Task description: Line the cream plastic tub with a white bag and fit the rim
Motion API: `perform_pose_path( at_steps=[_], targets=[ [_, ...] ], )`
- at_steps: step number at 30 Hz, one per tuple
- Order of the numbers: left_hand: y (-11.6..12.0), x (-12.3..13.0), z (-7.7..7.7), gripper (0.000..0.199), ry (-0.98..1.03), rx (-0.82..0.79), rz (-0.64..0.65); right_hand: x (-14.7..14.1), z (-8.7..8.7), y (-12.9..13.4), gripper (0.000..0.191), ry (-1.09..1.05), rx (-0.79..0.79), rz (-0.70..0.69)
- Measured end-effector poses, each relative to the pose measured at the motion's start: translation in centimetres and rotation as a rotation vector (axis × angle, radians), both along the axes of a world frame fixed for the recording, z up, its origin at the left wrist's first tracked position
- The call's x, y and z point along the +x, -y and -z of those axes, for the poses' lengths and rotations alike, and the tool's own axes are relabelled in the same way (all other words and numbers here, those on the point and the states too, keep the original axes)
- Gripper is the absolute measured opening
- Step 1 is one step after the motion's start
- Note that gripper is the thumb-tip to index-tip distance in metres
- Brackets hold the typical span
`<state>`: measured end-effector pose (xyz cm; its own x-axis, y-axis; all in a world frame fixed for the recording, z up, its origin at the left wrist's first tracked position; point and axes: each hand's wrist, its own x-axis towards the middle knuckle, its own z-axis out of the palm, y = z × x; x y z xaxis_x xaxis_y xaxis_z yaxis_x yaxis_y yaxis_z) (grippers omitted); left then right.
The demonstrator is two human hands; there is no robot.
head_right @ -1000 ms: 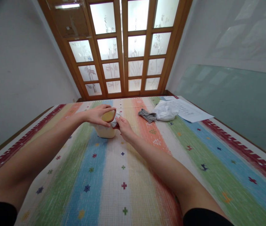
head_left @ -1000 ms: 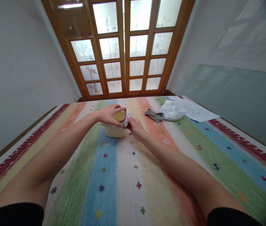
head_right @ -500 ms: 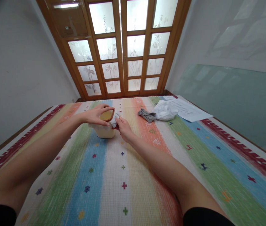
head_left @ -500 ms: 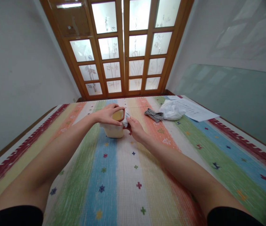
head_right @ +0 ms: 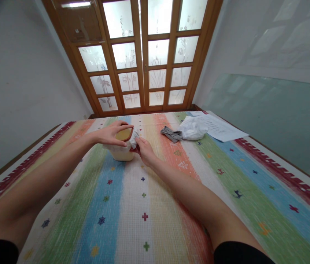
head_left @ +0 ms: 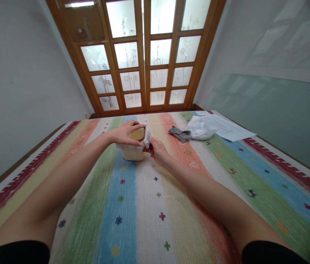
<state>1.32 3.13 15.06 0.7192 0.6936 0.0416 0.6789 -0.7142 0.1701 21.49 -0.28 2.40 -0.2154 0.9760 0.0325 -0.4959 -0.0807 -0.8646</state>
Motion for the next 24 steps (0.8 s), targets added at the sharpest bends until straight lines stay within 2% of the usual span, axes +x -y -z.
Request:
perform_pose_path(
  at_steps=[3, 8, 14, 19, 24],
  targets=[
    [0.13, 0.01, -0.1, 0.097, 0.017, 0.007, -0.006, -0.01, -0.35, 0.26, 0.046, 0.001, -0.009, 0.015],
    [0.06, -0.31, -0.16, 0.091, 0.043, -0.007, -0.006, -0.11, -0.71, 0.56, 0.045, 0.058, 0.085, -0.036],
    [0.04, -0.41, -0.13, 0.092, 0.035, -0.013, -0.012, -0.14, -0.45, 0.32, 0.042, 0.021, 0.028, -0.055],
    [0.32, 0.09, -0.26, 0.097, -0.011, 0.006, -0.003, -0.09, -0.08, 0.2, 0.042, 0.089, 0.047, -0.043],
    [0.44, 0.49, -0.29, 0.091, -0.058, 0.026, 0.025, -0.02, -0.33, 0.41, 0.041, 0.106, 0.039, -0.042]
  ],
)
